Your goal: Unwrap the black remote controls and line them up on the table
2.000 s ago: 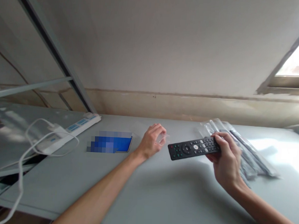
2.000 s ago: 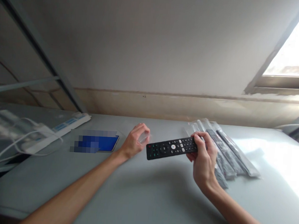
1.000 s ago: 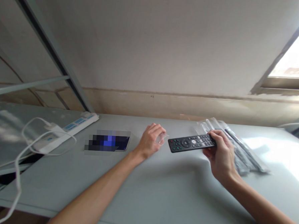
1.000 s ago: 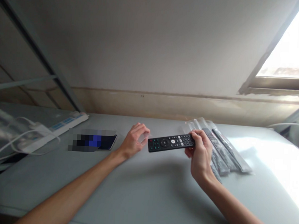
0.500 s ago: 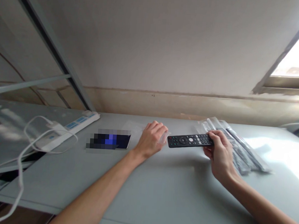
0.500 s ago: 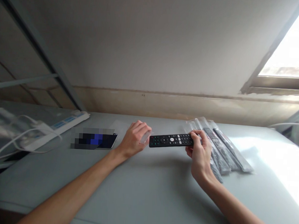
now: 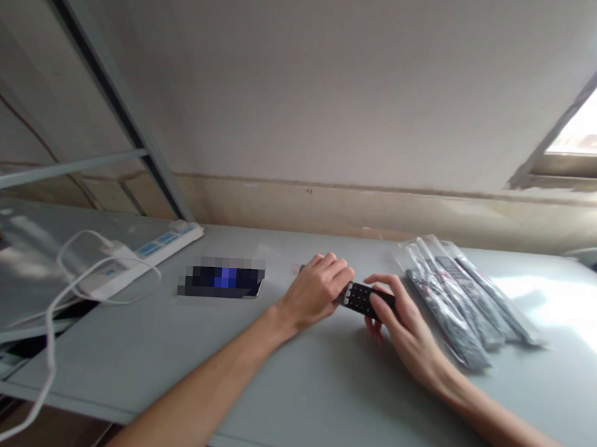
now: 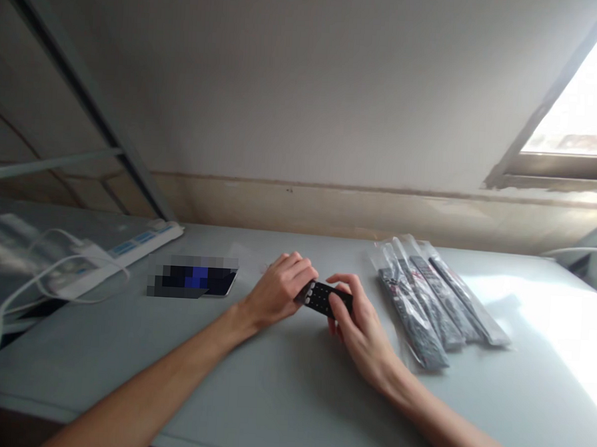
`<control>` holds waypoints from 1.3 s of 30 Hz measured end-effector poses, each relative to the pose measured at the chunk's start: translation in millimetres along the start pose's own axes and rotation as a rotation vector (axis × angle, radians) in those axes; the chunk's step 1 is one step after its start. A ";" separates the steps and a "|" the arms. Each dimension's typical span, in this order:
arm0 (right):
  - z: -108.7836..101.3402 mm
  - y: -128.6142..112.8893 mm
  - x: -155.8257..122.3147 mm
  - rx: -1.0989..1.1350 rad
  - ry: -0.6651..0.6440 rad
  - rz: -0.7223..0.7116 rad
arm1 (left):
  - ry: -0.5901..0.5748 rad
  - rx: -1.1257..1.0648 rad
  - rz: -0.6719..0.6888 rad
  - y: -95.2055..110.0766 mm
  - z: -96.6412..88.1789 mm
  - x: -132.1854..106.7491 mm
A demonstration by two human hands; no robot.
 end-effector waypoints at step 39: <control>-35.0 -0.4 11.6 0.009 0.244 -0.062 | 0.020 -0.306 -0.126 -8.2 7.0 -2.6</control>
Point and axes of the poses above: each hand's wrist, its own x-axis towards the middle knuckle, its own z-axis out of the palm, y = z × x, the point moved 4 cm from there along x, towards the middle knuckle, and after that the axes turned 6 degrees about -y, right-handed, at the moved point
